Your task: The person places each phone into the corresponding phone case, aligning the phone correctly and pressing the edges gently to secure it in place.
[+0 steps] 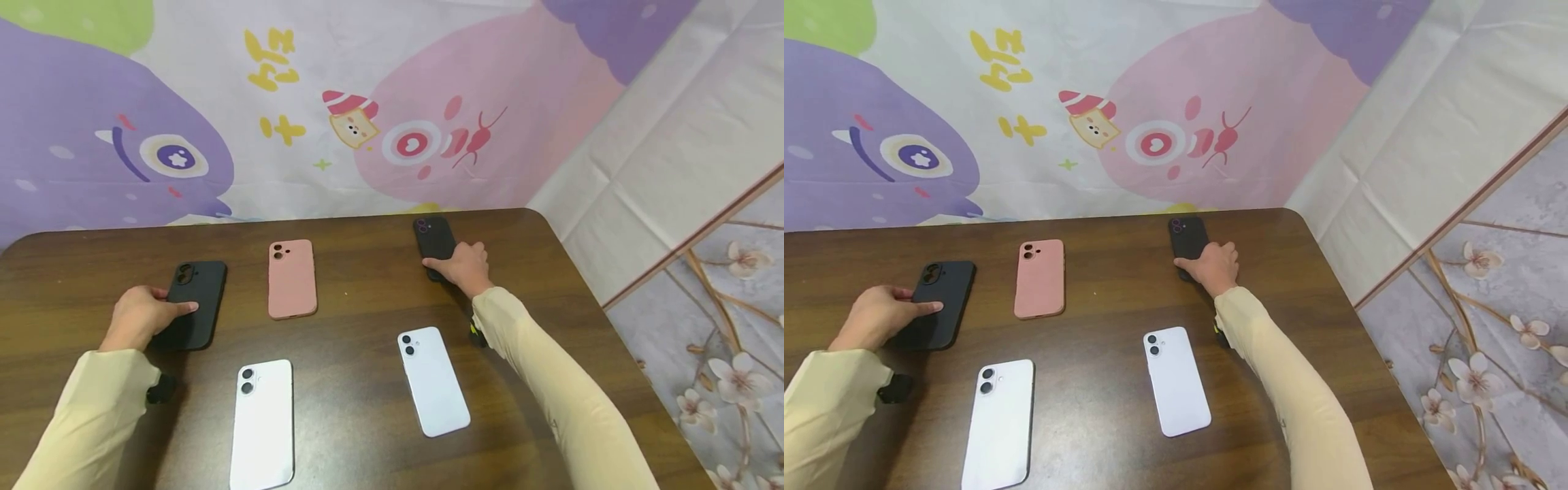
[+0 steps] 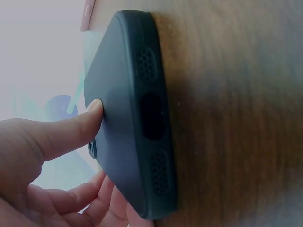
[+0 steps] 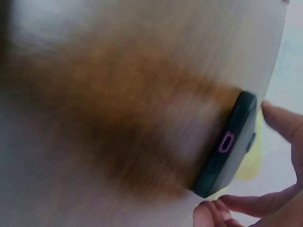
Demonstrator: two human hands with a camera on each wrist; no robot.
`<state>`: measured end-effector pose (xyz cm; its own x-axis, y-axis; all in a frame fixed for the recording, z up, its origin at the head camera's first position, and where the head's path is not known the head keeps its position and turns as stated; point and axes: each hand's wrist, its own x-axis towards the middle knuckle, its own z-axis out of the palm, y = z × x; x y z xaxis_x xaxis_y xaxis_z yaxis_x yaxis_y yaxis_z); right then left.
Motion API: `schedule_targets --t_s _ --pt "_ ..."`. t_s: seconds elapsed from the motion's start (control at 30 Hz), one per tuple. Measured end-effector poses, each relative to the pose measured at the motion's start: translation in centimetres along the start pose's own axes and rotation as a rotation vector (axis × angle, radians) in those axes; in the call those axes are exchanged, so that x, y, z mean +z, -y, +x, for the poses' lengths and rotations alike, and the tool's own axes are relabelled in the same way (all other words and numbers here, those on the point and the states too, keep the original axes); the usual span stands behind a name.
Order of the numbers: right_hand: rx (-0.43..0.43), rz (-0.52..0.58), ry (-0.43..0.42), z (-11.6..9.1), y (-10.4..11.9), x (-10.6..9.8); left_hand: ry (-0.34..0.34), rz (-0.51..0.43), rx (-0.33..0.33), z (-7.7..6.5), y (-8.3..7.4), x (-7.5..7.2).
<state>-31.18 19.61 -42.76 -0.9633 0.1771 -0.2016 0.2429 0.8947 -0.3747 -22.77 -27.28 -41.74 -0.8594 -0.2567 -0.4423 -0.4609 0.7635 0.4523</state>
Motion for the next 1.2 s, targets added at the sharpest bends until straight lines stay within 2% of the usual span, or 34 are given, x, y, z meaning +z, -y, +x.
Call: schedule_targets --t_s 0.13,0.33,0.5,0.73,0.87,1.2 --pt "-0.069 -0.002 -0.028 -1.9 0.0 -0.3 0.0 -0.002 0.021 0.0 0.0 -0.1" --pt "-0.147 0.036 0.066 -5.5 0.2 -0.5 0.017 0.006 0.014 0.0 -0.2 -0.4" --pt "-0.167 0.032 0.179 -7.7 0.0 -0.1 0.024 0.005 0.006 0.1 -0.4 -0.4" --pt "-0.124 -0.006 0.294 -10.0 -0.6 0.5 0.018 0.005 0.021 0.0 -0.4 -0.2" --pt "-0.124 -0.026 0.302 -11.0 -0.9 1.0 0.016 0.013 0.034 -0.1 -0.3 -0.3" --pt "-0.177 -0.075 0.244 -12.9 -0.8 1.9 0.036 0.0 0.021 -0.3 0.0 -0.1"
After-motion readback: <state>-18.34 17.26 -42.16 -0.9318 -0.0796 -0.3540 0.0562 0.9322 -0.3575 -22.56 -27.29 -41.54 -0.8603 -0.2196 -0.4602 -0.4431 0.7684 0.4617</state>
